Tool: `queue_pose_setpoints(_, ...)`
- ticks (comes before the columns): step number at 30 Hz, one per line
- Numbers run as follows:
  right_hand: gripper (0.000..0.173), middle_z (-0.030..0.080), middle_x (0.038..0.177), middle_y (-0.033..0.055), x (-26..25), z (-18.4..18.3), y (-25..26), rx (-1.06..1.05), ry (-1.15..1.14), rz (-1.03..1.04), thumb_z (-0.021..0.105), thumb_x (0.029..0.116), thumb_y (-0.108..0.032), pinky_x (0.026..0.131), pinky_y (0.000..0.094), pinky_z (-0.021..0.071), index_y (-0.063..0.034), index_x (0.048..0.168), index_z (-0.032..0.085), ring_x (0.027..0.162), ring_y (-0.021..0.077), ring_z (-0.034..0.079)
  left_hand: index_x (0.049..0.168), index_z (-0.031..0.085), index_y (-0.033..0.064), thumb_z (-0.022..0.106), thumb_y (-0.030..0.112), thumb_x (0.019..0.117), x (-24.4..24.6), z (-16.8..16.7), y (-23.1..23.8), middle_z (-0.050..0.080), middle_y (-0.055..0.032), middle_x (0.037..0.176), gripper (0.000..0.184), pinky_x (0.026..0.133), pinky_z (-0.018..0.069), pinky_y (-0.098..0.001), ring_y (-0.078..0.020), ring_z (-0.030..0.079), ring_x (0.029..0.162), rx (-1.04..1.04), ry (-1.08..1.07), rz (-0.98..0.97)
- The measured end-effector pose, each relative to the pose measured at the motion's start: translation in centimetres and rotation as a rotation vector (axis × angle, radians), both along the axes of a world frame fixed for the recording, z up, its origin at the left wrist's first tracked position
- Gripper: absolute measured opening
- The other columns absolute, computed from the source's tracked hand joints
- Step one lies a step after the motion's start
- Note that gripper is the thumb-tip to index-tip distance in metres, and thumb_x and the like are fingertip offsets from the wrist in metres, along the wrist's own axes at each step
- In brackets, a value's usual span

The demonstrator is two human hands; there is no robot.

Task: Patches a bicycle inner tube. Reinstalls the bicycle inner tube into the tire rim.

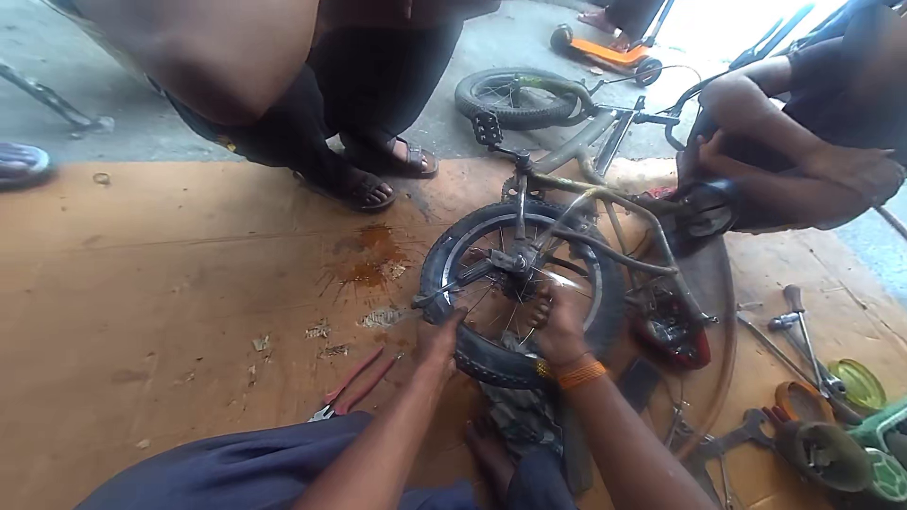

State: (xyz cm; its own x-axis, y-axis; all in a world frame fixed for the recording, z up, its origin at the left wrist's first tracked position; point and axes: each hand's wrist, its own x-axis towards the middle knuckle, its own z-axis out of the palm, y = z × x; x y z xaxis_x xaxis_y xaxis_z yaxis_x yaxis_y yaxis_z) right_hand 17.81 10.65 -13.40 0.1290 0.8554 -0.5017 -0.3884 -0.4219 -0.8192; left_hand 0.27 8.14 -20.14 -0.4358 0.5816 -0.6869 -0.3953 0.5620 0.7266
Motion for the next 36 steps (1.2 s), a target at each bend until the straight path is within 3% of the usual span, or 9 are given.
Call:
queue_pose_setpoints(8,0.035,0.032,0.057,-0.0070,-1.1,0.2,-0.2,-0.029,-0.036,0.029,0.035,0.1100,-0.038,0.043,0.0214,0.0281,-0.0187,0.085,0.051,0.044,0.0057,0.028,0.142,0.043,0.0063,0.085,0.021,0.0852,0.8,-0.4,-0.2,0.065,-0.0224,0.116,0.072,0.080,0.0592,-0.0540,-0.0344,0.069,0.098,0.060,-0.051,0.083)
queue_pose_setpoints(11,0.038,0.032,0.058,-0.0055,-1.5,-0.7,1.0,-0.111,-0.086,0.103,0.033,0.1117,-0.039,0.043,0.0242,0.0305,-0.0146,0.088,0.050,0.044,0.0079,0.030,0.143,0.043,0.0069,0.085,0.022,0.0852,0.7,-0.5,-0.4,0.064,-0.0225,0.118,0.073,0.083,0.0570,-0.0550,-0.0345,0.067,0.101,0.067,-0.051,0.090)
queue_pose_setpoints(18,0.051,0.028,0.057,-0.0032,-1.6,-1.2,-0.7,-0.152,-0.267,0.331,0.032,0.1076,-0.057,0.041,0.0268,0.0264,-0.0158,0.088,0.052,0.042,0.0104,0.025,0.141,0.048,0.0088,0.085,0.023,0.0847,1.0,-0.8,-1.3,0.065,-0.0212,0.117,0.069,0.082,0.0575,-0.0546,-0.0341,0.067,0.100,0.076,-0.055,0.089)
queue_pose_setpoints(20,0.057,0.034,0.059,0.0000,-1.5,-0.8,-2.3,0.008,-0.409,0.376,0.029,0.1067,-0.061,0.042,0.0303,0.0308,-0.0141,0.087,0.054,0.044,0.0133,0.032,0.140,0.048,0.0077,0.086,0.022,0.0836,1.3,-1.2,-1.4,0.065,-0.0214,0.115,0.069,0.080,0.0580,-0.0540,-0.0338,0.068,0.097,0.079,-0.062,0.090)
queue_pose_setpoints(24,0.048,0.050,0.061,0.0024,-1.5,-1.9,-7.2,0.648,-0.718,0.522,0.038,0.1081,-0.038,0.049,0.0376,0.0457,-0.0105,0.074,0.058,0.053,0.0163,0.051,0.142,0.046,0.0083,0.085,0.022,0.0846,1.7,-2.0,-1.9,0.066,-0.0208,0.115,0.071,0.080,0.0592,-0.0528,-0.0330,0.069,0.096,0.087,-0.090,0.048)
queue_pose_setpoints(26,0.039,0.065,0.071,0.0047,-0.5,-3.7,-10.2,0.977,-0.922,0.847,0.047,0.1038,-0.034,0.068,0.0417,0.0560,-0.0103,0.080,0.067,0.071,0.0201,0.066,0.139,0.049,0.0060,0.083,0.020,0.0864,2.0,-1.7,-2.0,0.068,-0.0202,0.112,0.064,0.079,0.0593,-0.0507,-0.0315,0.070,0.094,0.093,-0.094,0.030)
queue_pose_setpoints(29,0.037,0.060,0.076,0.0026,1.1,-4.5,-11.6,1.217,-1.147,1.090,0.044,0.1049,-0.043,0.079,0.0422,0.0485,-0.0163,0.087,0.063,0.080,0.0240,0.062,0.132,0.056,0.0047,0.085,0.024,0.0848,2.5,-2.2,-1.6,0.069,-0.0195,0.109,0.059,0.079,0.0592,-0.0517,-0.0316,0.070,0.093,0.089,-0.082,0.015)
queue_pose_setpoints(32,0.033,0.065,0.079,0.0052,0.9,-3.1,-11.1,1.139,-1.222,1.174,0.046,0.1051,-0.040,0.077,0.0430,0.0521,-0.0140,0.093,0.063,0.081,0.0255,0.066,0.141,0.047,0.0079,0.086,0.031,0.0841,3.2,-1.5,-2.8,0.066,-0.0194,0.118,0.073,0.085,0.0572,-0.0529,-0.0324,0.067,0.102,0.057,-0.055,0.008)
queue_pose_setpoints(36,0.038,0.068,0.088,0.0148,-1.8,0.1,-10.1,0.673,-1.429,1.432,0.040,0.1078,-0.038,0.077,0.0510,0.0542,-0.0069,0.107,0.063,0.085,0.0337,0.070,0.145,0.045,0.0025,0.077,0.041,0.0914,3.0,0.2,-3.3,0.064,-0.0230,0.123,0.074,0.093,0.0553,-0.0528,-0.0333,0.065,0.111,-0.001,0.021,0.000)
